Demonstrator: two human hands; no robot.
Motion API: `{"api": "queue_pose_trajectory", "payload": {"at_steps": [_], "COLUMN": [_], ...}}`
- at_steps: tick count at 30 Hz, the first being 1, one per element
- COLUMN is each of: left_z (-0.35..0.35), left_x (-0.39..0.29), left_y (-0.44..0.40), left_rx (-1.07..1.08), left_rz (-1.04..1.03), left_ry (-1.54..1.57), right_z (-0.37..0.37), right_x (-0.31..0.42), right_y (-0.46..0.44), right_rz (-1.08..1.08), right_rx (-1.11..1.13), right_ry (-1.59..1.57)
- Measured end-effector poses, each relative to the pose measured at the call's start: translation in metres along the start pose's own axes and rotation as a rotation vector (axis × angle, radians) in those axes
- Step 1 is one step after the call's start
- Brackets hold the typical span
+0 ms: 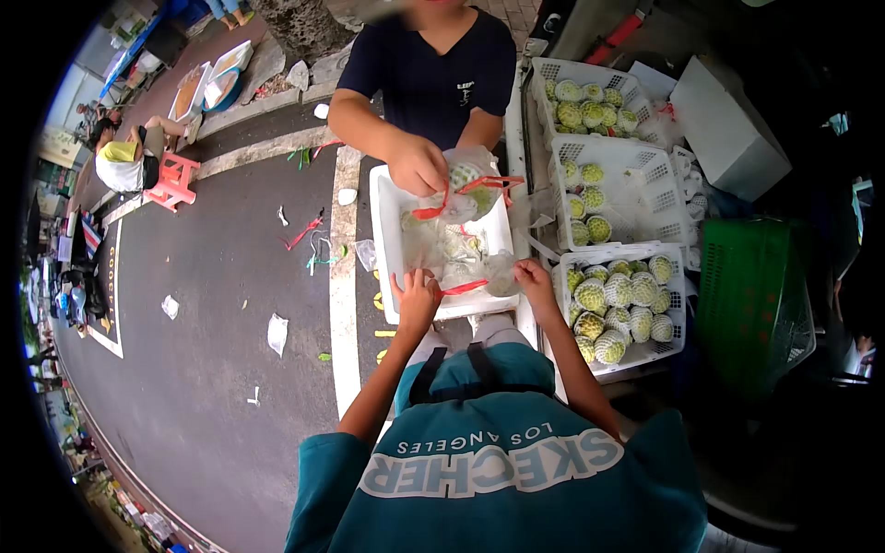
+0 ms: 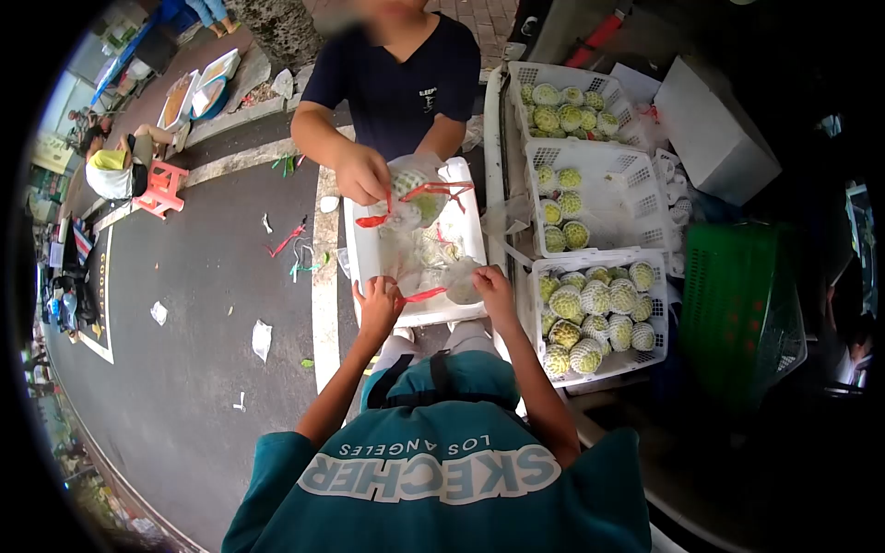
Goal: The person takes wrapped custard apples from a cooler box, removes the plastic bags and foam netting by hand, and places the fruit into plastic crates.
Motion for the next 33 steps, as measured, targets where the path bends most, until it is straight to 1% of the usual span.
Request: {"api": "queue_pose_trajectory", "payload": {"at_steps": [1,3,4,7,8,9,11,12,13,15,16,17,19,20,21,23,24,25,27,28,29,31,32,33], "left_z": [-0.002,-0.008,-0.005,-0.010,-0.010,-0.008,-0.016,-0.020,-0.024,-0.059,-0.068,-0.077,-0.061,-0.071,-0.062,-0.029,-0.023,-0.033,-0.067,-0.078,-0.078,-0.075,-0.067,-0.064], "left_x": [0.006,0.023,0.029,0.051,0.060,0.065,0.085,0.088,0.089,0.100,0.100,0.095,0.066,0.059,0.044,-0.012,-0.028,-0.030,-0.023,-0.026,-0.031,-0.063,-0.082,-0.090], "left_y": [-0.002,0.001,0.002,0.001,0.002,0.004,0.003,0.002,-0.002,-0.003,-0.005,-0.001,-0.010,-0.015,-0.019,-0.028,-0.033,-0.036,-0.044,-0.034,-0.034,-0.009,-0.003,-0.001], "left_rx": [-0.001,0.053,0.077,0.029,0.019,0.025,0.163,0.266,0.277,0.381,0.352,0.359,0.217,0.171,0.191,0.299,0.336,0.359,0.542,0.722,0.730,1.196,1.342,1.356], "left_rz": [-0.024,-0.001,0.014,-0.031,-0.057,-0.062,0.138,0.197,0.181,0.372,0.420,0.405,0.238,0.039,0.018,-0.098,-0.152,-0.169,0.236,0.402,0.391,0.643,0.648,0.652], "left_ry": [-0.001,0.019,0.068,-0.017,-0.023,-0.018,0.020,0.058,0.056,0.572,0.585,0.590,0.576,0.603,0.597,0.674,0.778,0.771,1.236,1.271,1.262,1.400,1.496,1.482], "right_z": [0.006,0.023,0.025,0.033,0.039,0.043,0.046,0.047,0.045,0.044,0.043,0.043,0.043,0.040,0.037,0.035,0.033,0.030,0.031,0.031,0.029,0.028,0.026,0.025], "right_x": [0.002,-0.001,0.004,0.005,0.001,0.001,-0.001,0.001,0.005,0.007,0.007,0.008,0.012,0.012,0.011,0.014,0.019,0.021,0.029,0.036,0.042,0.051,0.058,0.066], "right_y": [-0.003,0.003,0.007,0.018,0.022,0.023,0.027,0.029,0.031,0.037,0.038,0.038,0.035,0.037,0.042,0.049,0.048,0.048,0.049,0.050,0.054,0.057,0.058,0.061], "right_rz": [0.007,-0.043,-0.031,-0.033,-0.104,-0.122,-0.138,-0.143,-0.110,-0.083,-0.074,-0.061,-0.062,-0.069,-0.082,-0.083,-0.078,-0.074,-0.050,-0.045,-0.045,-0.036,-0.008,0.017], "right_rx": [-0.023,-0.097,-0.060,-0.126,-0.188,-0.182,-0.194,-0.208,-0.213,-0.244,-0.241,-0.234,-0.239,-0.236,-0.239,-0.257,-0.242,-0.225,-0.241,-0.231,-0.218,-0.214,-0.197,-0.180], "right_ry": [-0.004,-0.071,-0.041,-0.038,-0.155,-0.182,-0.158,-0.160,-0.123,-0.086,-0.101,-0.114,-0.123,-0.126,-0.131,-0.138,-0.143,-0.147,-0.173,-0.197,-0.222,-0.226,-0.244,-0.260]}}
Point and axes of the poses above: each hand's wrist, its own y-axis away from the middle knuckle, its own z-axis out of the back of the hand, x = y × z, the point moved 7 cm from there along -y, towards the middle knuckle, and after that the axes turned 12 degrees about y, right-handed, at the moved point
